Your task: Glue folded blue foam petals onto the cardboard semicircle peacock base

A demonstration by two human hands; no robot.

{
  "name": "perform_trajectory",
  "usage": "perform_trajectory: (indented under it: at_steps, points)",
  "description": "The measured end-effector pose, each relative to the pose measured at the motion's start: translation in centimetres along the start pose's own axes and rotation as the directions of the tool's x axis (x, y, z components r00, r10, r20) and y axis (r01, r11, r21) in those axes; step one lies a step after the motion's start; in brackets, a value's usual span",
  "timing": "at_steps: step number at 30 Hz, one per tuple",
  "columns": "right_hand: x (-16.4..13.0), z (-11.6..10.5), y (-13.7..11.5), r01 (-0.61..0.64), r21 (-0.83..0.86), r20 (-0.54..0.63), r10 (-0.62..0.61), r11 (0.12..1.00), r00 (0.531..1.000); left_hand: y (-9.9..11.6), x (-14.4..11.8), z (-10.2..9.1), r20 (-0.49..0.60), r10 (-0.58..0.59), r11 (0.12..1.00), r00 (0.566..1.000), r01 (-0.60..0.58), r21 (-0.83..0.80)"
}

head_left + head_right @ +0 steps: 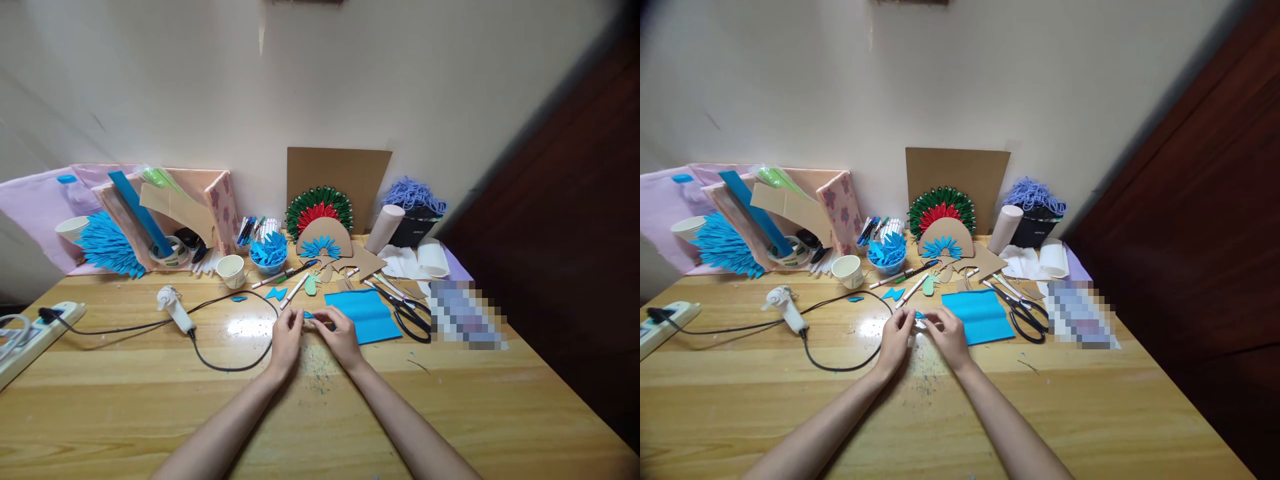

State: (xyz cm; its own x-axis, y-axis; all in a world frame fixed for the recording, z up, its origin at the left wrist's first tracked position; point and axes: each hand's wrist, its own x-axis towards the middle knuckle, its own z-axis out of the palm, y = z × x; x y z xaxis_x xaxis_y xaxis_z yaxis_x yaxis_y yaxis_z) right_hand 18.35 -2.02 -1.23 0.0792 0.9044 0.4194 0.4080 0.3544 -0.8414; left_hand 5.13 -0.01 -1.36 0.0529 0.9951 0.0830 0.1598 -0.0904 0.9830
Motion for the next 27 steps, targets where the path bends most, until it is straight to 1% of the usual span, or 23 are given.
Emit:
perform_trajectory:
  at_steps: [7, 15, 21, 27]
  points:
    - [0.06, -0.11, -0.09, -0.019, 0.019, 0.024, 0.018, 1.000, 1.000, -0.19, 0.00, 0.06, 0.004, -0.009, 1.000, 1.000, 0.009, -0.029]
    - [0.16, -0.09, 0.08, -0.082, 0.027, 0.016, 0.082, 0.996, 0.997, 0.07, 0.00, 0.03, -0.003, 0.010, 1.000, 1.000, -0.010, -0.008]
    - [0.14, -0.03, 0.26, -0.140, 0.061, 0.018, 0.139, 0.988, 0.990, -0.26, -0.06, 0.06, 0.015, 0.008, 1.000, 1.000, -0.007, -0.005]
    - [0.13, 0.03, 0.39, -0.156, 0.072, 0.004, 0.156, 0.985, 0.988, -0.22, -0.02, 0.06, 0.020, 0.011, 1.000, 1.000, -0.011, 0.008]
